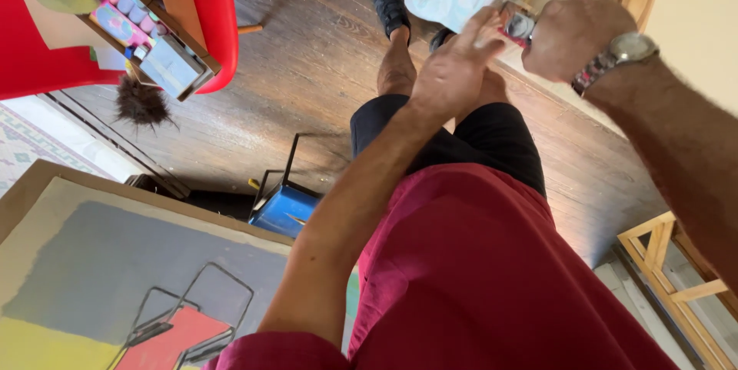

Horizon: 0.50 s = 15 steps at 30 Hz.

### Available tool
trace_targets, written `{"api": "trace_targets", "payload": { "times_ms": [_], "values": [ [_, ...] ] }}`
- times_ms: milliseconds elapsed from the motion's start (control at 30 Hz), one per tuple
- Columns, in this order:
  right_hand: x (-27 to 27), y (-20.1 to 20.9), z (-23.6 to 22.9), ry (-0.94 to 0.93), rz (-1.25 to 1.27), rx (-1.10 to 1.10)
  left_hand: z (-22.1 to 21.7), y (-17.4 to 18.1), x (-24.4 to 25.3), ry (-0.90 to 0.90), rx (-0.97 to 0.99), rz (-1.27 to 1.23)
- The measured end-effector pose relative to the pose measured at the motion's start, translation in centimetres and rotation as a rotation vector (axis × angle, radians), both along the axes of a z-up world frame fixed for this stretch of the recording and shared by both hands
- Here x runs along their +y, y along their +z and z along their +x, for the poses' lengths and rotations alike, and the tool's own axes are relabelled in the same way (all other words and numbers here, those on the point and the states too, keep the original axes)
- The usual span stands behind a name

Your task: Stretching canvas fabric over a wooden frame and securing it with a staple gun

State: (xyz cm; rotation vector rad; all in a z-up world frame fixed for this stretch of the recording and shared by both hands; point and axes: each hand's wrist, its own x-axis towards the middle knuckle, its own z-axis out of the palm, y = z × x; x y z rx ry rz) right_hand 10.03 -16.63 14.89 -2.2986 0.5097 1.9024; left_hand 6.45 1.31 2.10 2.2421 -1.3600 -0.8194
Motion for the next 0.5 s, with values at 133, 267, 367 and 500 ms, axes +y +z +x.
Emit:
{"api": "trace_targets", "payload": {
  "times_ms": [133, 267, 367, 500],
  "values": [
    [-0.5, -1.1, -2.4, -0.057, 0.003, -0.146, 3.6, 0.8, -0.8, 0.533, 0.474, -0.181],
    [-1.3, -2.8, -4.7, -0.009, -0.010, -0.244, 4.9, -1.4, -2.7, 0.396, 0.550, -0.135],
    [-1.8, -3.4, -4.8, -0.002, -0.024, -0.256, 6.0, -2.0, -3.7, 0.396, 0.536, -0.228],
    [-2.3, -2.3, -4.3, -0.052, 0.036, -0.246, 6.1, -2.5, -4.0, 0.162, 0.363, 0.007]
  ]
}}
